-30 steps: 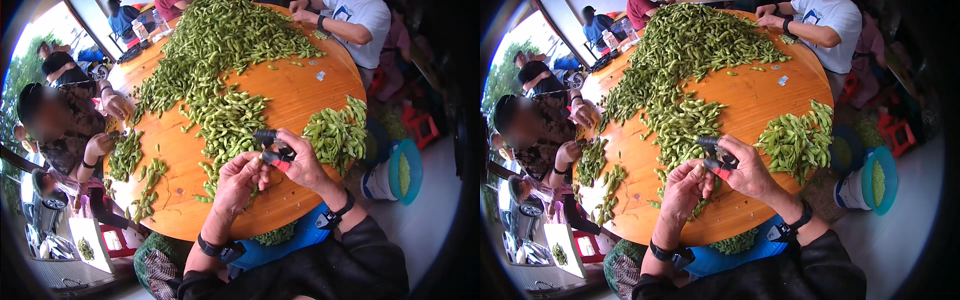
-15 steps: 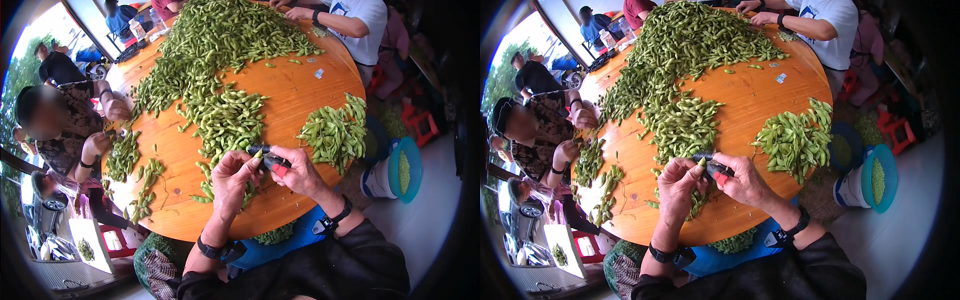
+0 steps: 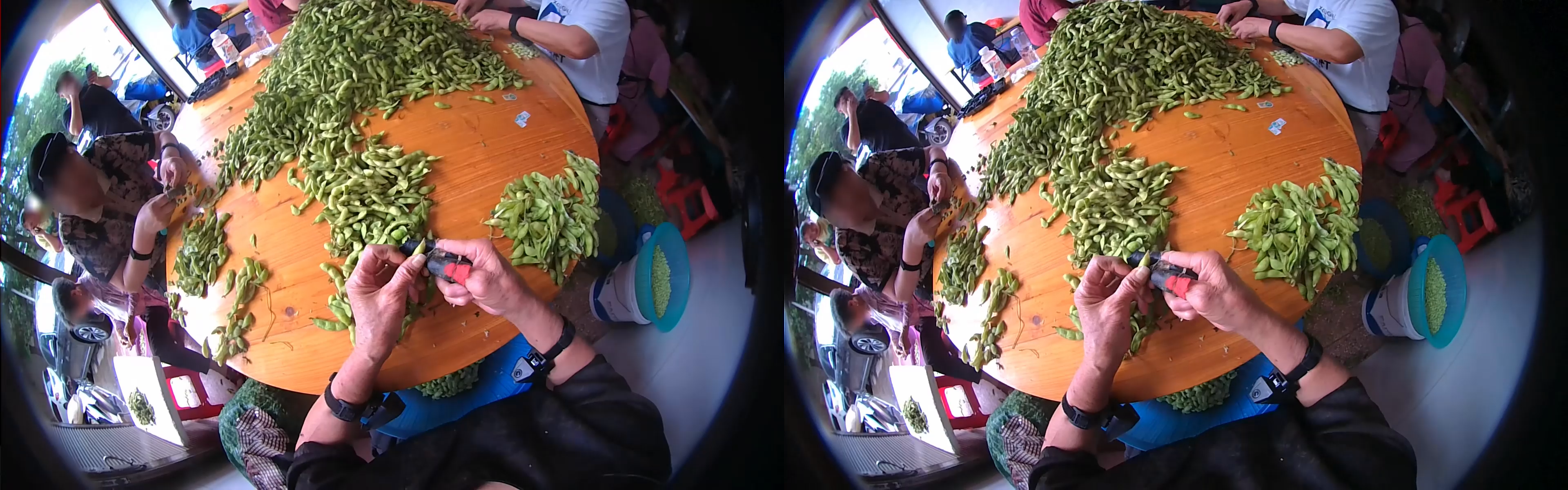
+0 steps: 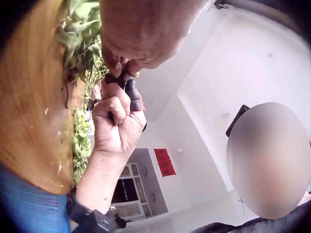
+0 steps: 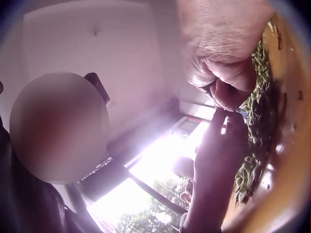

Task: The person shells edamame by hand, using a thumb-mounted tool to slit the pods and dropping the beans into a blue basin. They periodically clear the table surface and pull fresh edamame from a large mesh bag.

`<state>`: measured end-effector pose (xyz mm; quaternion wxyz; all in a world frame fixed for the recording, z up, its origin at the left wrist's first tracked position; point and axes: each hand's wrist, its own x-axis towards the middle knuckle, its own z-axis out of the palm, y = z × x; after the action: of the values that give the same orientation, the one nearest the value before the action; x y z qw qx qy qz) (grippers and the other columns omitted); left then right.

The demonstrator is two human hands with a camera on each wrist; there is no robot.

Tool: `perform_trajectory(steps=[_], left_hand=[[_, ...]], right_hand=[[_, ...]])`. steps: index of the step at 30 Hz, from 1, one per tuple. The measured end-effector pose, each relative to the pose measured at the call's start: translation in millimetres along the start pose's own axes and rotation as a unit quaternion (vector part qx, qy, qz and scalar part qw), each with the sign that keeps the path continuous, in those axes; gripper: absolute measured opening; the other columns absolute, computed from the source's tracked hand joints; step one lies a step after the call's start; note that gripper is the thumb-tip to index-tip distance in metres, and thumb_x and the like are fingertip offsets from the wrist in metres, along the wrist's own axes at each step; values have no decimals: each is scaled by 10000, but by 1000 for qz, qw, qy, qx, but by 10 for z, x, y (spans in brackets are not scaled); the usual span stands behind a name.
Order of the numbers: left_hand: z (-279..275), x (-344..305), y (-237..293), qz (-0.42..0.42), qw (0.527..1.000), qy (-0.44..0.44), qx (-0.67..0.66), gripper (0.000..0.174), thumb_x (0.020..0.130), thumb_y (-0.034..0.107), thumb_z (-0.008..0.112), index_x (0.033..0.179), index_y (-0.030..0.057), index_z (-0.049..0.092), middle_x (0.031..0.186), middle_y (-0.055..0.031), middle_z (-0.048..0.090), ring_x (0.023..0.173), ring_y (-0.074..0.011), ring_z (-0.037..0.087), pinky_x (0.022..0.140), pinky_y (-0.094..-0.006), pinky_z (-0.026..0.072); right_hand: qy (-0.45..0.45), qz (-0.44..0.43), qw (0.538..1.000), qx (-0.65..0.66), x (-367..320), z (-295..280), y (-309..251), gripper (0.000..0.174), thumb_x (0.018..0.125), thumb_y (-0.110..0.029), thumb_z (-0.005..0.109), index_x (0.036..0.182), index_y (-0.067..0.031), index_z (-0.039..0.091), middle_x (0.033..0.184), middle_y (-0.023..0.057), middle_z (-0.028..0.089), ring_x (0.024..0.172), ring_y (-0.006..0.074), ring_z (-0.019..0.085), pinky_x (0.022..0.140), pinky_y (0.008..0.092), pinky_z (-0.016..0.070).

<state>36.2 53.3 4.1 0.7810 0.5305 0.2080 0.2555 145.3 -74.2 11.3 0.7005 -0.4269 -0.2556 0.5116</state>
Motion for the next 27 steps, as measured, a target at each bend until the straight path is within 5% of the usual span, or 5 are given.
perform_trajectory(steps=[9, 17, 20, 23, 27], left_hand=[[-35, -3, -64, 13, 999, -28, -22, 161, 891, 20, 667, 894, 53, 509, 737, -55, 632, 560, -94, 580, 457, -208, 444], [-79, 58, -58, -102, 979, -84, -155, 274, 896, 39, 662, 1102, 51, 481, 782, -77, 634, 581, -134, 607, 441, -226, 461], [-27, 20, -31, -40, 994, -92, -42, 305, 893, 27, 664, 1134, 38, 478, 798, -66, 631, 599, -117, 604, 453, -229, 475], [-24, 11, -16, -39, 996, -74, -1, 306, 898, 22, 657, 1158, 4, 498, 792, -55, 626, 607, -97, 594, 473, -224, 484], [13, -14, -34, 9, 995, -40, 87, 249, 933, 46, 618, 1160, -37, 556, 762, -45, 631, 608, -82, 586, 506, -218, 468]], right_hand=[[36, -30, 997, -66, 14, 0, -4, 217, 884, -52, 435, 1019, 40, 577, 704, -18, 505, 557, 28, 446, 467, 186, 372], [38, -35, 997, -48, 15, -5, -5, 204, 864, -25, 447, 993, 27, 596, 695, -25, 502, 565, 33, 461, 482, 203, 378], [85, -51, 965, -242, 20, 48, -46, 193, 827, 4, 489, 981, 24, 603, 701, 23, 515, 576, 112, 498, 521, 273, 417], [104, -220, 844, -477, 18, 63, -10, 238, 767, 23, 549, 998, 27, 608, 798, 138, 533, 673, 280, 546, 596, 354, 450], [105, -204, 853, -469, -26, 70, -23, 245, 765, 23, 563, 1004, 24, 614, 790, 127, 539, 667, 262, 552, 591, 339, 447]])
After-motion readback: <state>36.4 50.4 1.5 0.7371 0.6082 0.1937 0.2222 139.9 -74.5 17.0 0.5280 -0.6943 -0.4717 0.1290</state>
